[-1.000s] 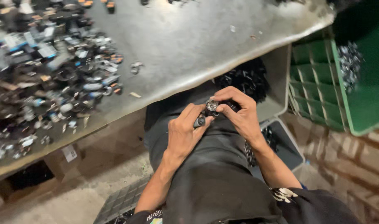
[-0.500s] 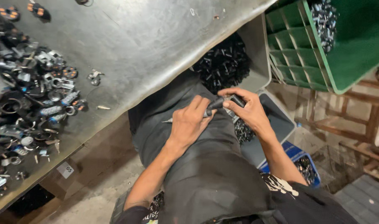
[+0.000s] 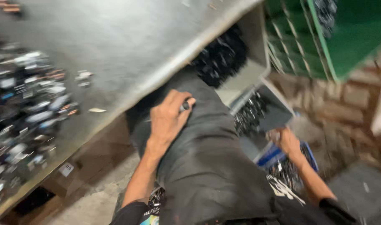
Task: The person sits at a workbench covered with piles of lock cylinders and uses a screwdriver to disassemble them, turning the tool to open each lock body and separating the housings and internal parts. Disassembled components are placed on the table and in bins, and the person picks up the next lock to repeat the process.
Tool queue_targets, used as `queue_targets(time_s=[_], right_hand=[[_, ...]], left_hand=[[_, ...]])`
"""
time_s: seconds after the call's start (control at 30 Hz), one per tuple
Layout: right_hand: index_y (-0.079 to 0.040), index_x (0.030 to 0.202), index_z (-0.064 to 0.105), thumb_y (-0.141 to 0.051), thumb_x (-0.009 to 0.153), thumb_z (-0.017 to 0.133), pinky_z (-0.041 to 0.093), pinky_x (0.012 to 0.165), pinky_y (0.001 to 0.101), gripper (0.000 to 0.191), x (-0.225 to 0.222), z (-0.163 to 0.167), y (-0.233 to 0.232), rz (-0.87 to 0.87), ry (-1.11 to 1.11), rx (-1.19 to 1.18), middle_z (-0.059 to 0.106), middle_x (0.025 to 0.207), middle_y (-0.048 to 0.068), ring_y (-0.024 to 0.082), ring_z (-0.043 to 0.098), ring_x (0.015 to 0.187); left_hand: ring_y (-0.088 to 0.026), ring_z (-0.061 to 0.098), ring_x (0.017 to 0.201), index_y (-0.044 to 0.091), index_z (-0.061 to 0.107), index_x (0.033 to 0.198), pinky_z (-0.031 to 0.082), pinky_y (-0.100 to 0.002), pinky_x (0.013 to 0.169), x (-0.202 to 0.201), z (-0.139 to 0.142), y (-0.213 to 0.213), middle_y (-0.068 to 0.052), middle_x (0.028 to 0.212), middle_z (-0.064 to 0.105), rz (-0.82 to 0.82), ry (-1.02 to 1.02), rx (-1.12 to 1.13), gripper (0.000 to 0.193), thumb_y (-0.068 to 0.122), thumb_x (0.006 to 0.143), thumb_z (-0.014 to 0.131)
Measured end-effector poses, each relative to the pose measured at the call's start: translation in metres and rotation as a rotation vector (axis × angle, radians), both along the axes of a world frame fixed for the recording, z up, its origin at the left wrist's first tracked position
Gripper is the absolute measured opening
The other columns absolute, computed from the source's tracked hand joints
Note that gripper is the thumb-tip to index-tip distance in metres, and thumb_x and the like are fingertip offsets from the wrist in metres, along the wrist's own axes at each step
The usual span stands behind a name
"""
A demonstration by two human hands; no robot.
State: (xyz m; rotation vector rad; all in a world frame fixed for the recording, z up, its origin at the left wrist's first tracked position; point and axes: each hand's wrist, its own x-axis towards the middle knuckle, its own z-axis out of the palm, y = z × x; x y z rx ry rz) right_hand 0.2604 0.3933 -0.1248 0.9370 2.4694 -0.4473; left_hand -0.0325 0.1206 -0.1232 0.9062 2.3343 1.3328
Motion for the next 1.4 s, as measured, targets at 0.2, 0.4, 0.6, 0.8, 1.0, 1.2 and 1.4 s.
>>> queue_targets(time_s=[0.2,0.4,0.6,0.8,1.0,1.2,1.4], right_hand=[[-0.002,0.122,0.065,-0.020,0.092,0.078,0.055,0.079,0.0365,0.037,-0.106,0.000,-0.041,0.119,0.659,-0.201,0.069,0.099,0.014,0.027,0.069,0.089],[-0.012,0.084,0.061,-0.011,0.086,0.076,0.050,0.060,0.0303,0.015,-0.214,0.141,-0.086,0.524,0.962,-0.537,0.067,0.070,0.001,0.015,0.066,0.063],[-0.014,0.083,0.072,-0.015,0.066,0.086,0.049,0.050,0.0240,0.023,-0.256,0.230,-0.150,0.831,1.077,-0.767,0.061,0.068,0.003,0.011,0.059,0.054],[-0.015,0.097,0.073,-0.016,0.077,0.079,0.052,0.058,0.0317,0.021,-0.281,0.221,-0.157,1.029,0.968,-0.484,0.068,0.084,0.003,0.017,0.065,0.067],[0.001,0.127,0.059,-0.019,0.097,0.082,0.048,0.058,0.0429,0.042,-0.426,0.109,-0.127,0.753,1.051,0.097,0.059,0.114,0.018,0.034,0.064,0.076],[-0.005,0.123,0.055,-0.019,0.097,0.082,0.052,0.071,0.0512,0.041,-0.450,0.052,-0.125,0.710,0.811,0.015,0.054,0.119,0.021,0.045,0.065,0.093],[-0.002,0.125,0.051,-0.014,0.092,0.079,0.050,0.073,0.0542,0.045,-0.459,0.032,-0.194,0.675,0.884,-0.223,0.055,0.118,0.022,0.046,0.063,0.093]], left_hand=[[-0.033,0.067,0.075,0.012,0.068,0.101,0.052,-0.042,0.062,-0.005,0.013,-0.024,-0.008,0.092,0.064,0.129,-0.001,-0.013,0.014,0.020,0.092,0.075],[-0.032,0.067,0.075,0.012,0.068,0.101,0.052,-0.042,0.062,0.012,0.020,-0.026,-0.007,0.091,0.064,0.143,0.011,0.019,0.013,0.020,0.093,0.074],[-0.032,0.067,0.076,0.011,0.067,0.101,0.052,-0.043,0.063,0.026,0.023,-0.036,-0.007,0.091,0.063,0.196,0.036,0.036,0.014,0.021,0.093,0.074],[-0.031,0.067,0.077,0.010,0.065,0.100,0.051,-0.042,0.063,0.022,0.013,-0.053,-0.007,0.091,0.061,0.159,0.056,0.009,0.012,0.018,0.093,0.071],[-0.030,0.065,0.072,0.009,0.066,0.100,0.050,-0.041,0.060,0.009,0.021,-0.054,-0.008,0.088,0.060,0.199,0.051,0.033,0.014,0.019,0.094,0.073],[-0.030,0.066,0.073,0.008,0.066,0.100,0.050,-0.041,0.061,0.001,0.021,-0.058,-0.008,0.088,0.061,0.210,0.003,0.041,0.015,0.018,0.092,0.074],[-0.032,0.067,0.075,0.007,0.066,0.100,0.051,-0.043,0.063,0.001,0.005,-0.056,-0.009,0.091,0.063,0.185,0.007,0.019,0.016,0.017,0.090,0.074]])
